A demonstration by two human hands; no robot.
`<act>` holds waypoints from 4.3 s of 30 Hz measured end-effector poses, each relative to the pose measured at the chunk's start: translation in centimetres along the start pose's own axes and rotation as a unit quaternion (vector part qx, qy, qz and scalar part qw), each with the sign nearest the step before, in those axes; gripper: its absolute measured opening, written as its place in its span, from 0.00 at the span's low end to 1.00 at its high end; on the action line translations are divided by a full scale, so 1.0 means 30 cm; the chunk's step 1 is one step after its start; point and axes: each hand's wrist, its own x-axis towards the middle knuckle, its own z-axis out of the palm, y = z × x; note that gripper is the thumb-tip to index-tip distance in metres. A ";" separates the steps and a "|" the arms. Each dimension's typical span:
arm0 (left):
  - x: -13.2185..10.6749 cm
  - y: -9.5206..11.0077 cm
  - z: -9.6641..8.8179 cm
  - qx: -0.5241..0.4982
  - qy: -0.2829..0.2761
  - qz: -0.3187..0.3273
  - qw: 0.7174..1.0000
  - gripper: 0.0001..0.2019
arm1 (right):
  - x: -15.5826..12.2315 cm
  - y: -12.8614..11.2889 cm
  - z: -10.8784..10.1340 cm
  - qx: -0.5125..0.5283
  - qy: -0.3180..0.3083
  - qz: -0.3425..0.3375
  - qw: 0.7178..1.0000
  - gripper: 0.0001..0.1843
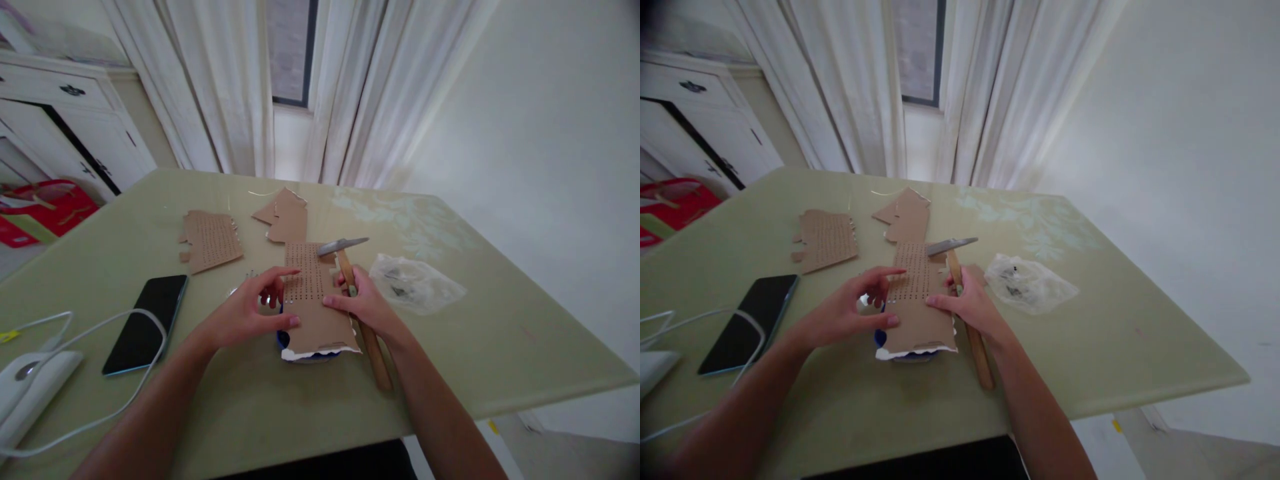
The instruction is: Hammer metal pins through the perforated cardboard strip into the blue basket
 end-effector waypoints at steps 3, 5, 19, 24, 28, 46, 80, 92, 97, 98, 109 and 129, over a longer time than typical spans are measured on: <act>0.005 -0.017 -0.028 -0.011 0.032 -0.012 0.999 0.36 | -0.009 -0.013 0.007 0.029 0.003 0.010 1.000 0.36; 0.010 -0.040 -0.062 0.031 0.113 -0.065 0.991 0.26 | -0.011 -0.023 0.011 0.039 0.007 -0.003 0.999 0.35; 0.009 -0.138 -0.122 0.352 0.148 -0.273 0.883 0.11 | -0.023 -0.041 0.015 0.042 0.002 -0.026 0.999 0.30; 0.002 -0.154 -0.119 0.350 0.117 -0.281 0.886 0.13 | -0.024 -0.048 0.014 0.042 0.001 -0.027 0.999 0.30; 0.002 -0.159 -0.111 0.359 0.109 -0.273 0.886 0.14 | -0.022 -0.044 0.014 0.038 0.001 -0.032 0.999 0.30; -0.002 0.010 0.033 -0.070 0.159 -0.001 0.985 0.14 | -0.020 -0.046 0.015 0.035 -0.004 -0.028 0.999 0.31; -0.007 0.045 0.043 0.039 0.180 0.088 0.979 0.03 | -0.020 -0.049 0.014 0.041 -0.011 -0.041 0.998 0.29; -0.009 0.024 0.046 0.052 0.178 0.094 0.978 0.03 | -0.023 -0.058 0.012 0.027 -0.011 -0.040 0.999 0.28; -0.010 0.035 0.048 0.075 0.184 0.114 0.973 0.02 | -0.019 -0.051 0.011 0.023 -0.010 -0.041 0.999 0.28; -0.011 0.037 0.048 0.082 0.188 0.120 0.971 0.01 | -0.019 -0.050 0.011 0.021 -0.009 -0.042 0.999 0.29; -0.008 0.048 0.055 0.115 0.182 0.143 0.966 0.02 | -0.017 -0.056 0.005 -0.048 -0.002 -0.074 0.996 0.25; 0.023 0.018 0.058 0.061 0.151 0.145 0.976 0.07 | -0.212 -0.439 -0.084 -0.441 -0.016 -0.156 0.884 0.16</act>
